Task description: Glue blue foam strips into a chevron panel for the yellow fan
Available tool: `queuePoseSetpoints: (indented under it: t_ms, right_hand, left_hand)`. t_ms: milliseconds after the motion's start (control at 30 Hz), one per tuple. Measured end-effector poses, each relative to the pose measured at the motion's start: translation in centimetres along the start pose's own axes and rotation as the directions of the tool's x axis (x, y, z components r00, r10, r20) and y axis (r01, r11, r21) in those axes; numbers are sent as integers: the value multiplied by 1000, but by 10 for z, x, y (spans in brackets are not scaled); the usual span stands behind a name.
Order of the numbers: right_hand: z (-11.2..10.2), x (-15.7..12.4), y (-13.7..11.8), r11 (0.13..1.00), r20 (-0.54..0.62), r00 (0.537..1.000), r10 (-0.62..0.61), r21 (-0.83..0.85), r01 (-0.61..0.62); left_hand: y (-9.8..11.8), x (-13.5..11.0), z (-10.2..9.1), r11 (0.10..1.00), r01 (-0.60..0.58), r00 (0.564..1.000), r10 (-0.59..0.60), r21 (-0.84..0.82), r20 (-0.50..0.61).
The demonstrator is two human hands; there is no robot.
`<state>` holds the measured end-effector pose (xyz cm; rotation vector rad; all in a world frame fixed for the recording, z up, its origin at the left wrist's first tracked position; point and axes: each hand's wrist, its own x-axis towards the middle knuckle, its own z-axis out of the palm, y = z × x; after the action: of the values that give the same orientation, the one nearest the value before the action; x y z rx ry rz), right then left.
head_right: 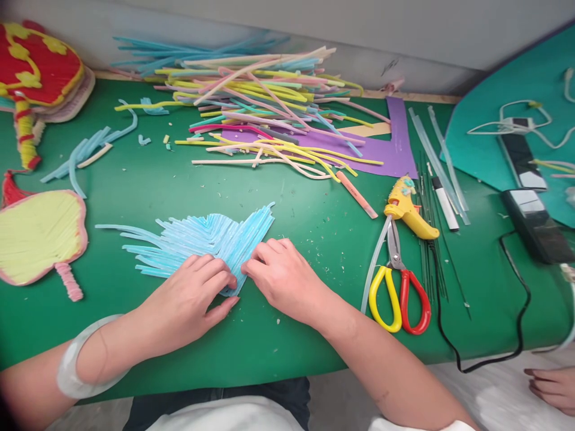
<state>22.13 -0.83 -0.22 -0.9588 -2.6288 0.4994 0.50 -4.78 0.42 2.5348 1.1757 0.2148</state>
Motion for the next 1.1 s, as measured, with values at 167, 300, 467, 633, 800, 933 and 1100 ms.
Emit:
queuePoseSetpoints:
  t_ms: [167,300,467,633,800,933,1100]
  right_hand:
    - [0,0,0,1000,8,1000,5,4,-5]
    - [-1,1,0,1000,11,1000,5,3,-5]
    - [0,0,0,1000,14,1000,2,-1,-2]
    - [0,0,-1,1000,14,1000,4,-5,-4]
    - [-1,1,-1,1000,29,1000,5,-15,-5]
    - [0,1,-1,1000,30,1000,8,-17,-8]
    - [-3,1,0,998,-55,998,0,58,3]
  left_hand:
    - [0,0,0,1000,-6,1000,6,-3,6]
    - [-1,-1,0,1000,-11,1000,11,2,6]
    - [-1,0,0,1000,-12,1000,12,9,18]
    - [-1,0,-1,1000,-14,1000,14,15,25]
    - [0,1,-3,1000,-6,999,5,9,50]
    - [0,0,-3,1000,-2,999,2,-2,53]
    - [0,0,-3,1000,0,999,0,5,54]
